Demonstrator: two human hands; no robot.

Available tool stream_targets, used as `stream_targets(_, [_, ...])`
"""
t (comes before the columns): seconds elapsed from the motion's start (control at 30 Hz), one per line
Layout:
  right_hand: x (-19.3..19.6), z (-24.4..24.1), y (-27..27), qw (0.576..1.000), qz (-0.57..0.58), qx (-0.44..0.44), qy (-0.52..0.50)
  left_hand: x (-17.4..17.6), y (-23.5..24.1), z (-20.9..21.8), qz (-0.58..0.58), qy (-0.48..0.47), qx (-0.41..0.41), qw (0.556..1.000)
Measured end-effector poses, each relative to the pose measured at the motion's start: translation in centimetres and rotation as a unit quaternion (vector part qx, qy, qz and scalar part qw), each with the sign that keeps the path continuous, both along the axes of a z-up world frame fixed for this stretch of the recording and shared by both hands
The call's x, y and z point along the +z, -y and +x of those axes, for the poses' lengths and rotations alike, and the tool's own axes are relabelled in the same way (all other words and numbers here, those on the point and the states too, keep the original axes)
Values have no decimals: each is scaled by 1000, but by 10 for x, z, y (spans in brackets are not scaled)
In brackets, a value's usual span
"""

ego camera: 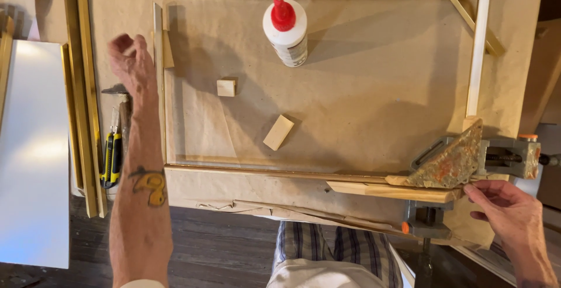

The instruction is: Applying wood glue to frame components and securing them with a corner clamp

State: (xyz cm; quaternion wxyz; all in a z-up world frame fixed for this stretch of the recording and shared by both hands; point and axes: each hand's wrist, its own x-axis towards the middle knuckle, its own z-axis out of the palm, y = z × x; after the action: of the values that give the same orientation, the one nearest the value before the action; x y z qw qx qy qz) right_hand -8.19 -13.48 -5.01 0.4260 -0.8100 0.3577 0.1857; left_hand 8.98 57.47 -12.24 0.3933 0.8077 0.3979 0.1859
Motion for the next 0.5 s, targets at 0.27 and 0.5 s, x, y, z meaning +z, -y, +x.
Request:
stream_targets(0.27, [-47, -21, 44, 991, 81, -75, 79, 114, 321, -74, -48, 103, -473, 874])
stream_targets(0.5, [-13, -9, 33, 989, 93, -92, 73, 60, 476, -137, 51, 23, -674, 737])
